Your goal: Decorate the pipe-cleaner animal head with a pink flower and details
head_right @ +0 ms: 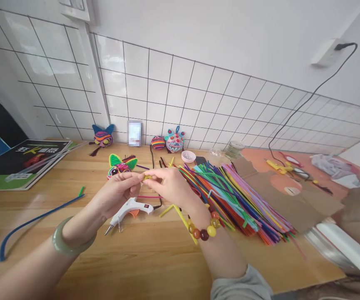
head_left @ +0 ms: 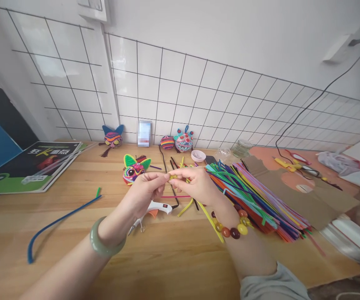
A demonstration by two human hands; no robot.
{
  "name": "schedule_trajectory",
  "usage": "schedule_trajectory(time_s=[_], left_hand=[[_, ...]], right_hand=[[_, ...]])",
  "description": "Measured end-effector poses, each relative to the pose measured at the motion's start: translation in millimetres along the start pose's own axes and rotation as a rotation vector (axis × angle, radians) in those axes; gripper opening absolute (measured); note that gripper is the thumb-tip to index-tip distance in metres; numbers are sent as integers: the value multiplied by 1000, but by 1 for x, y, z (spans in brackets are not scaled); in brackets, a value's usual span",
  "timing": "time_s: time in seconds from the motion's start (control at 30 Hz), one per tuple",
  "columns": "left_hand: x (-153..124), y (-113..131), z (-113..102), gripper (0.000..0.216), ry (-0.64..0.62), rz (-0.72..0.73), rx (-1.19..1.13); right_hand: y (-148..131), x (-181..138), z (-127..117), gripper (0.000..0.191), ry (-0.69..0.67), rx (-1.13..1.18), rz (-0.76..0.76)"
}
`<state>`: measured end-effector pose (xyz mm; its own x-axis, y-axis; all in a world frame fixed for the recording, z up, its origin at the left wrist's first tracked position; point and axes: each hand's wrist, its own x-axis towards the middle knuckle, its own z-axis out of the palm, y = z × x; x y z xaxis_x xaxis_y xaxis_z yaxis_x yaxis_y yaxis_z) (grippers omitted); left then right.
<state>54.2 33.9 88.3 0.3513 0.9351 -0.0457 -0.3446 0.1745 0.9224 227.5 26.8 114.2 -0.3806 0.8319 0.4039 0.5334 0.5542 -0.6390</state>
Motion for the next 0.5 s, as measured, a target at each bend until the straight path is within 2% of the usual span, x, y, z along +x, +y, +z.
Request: schedule_trajectory(time_s=[0.13,0.3,0.5], left_hand=[[0,1,-1,31,14,135,70],[-1,2,-1,29,109,245,101],[-1,0,-2,24,194,285,60]], right_hand=[[-1,0,5,20,55,36,21],[1,-1,9,18,147,101,30],[-1,-1,14,20,193,-147,-131]])
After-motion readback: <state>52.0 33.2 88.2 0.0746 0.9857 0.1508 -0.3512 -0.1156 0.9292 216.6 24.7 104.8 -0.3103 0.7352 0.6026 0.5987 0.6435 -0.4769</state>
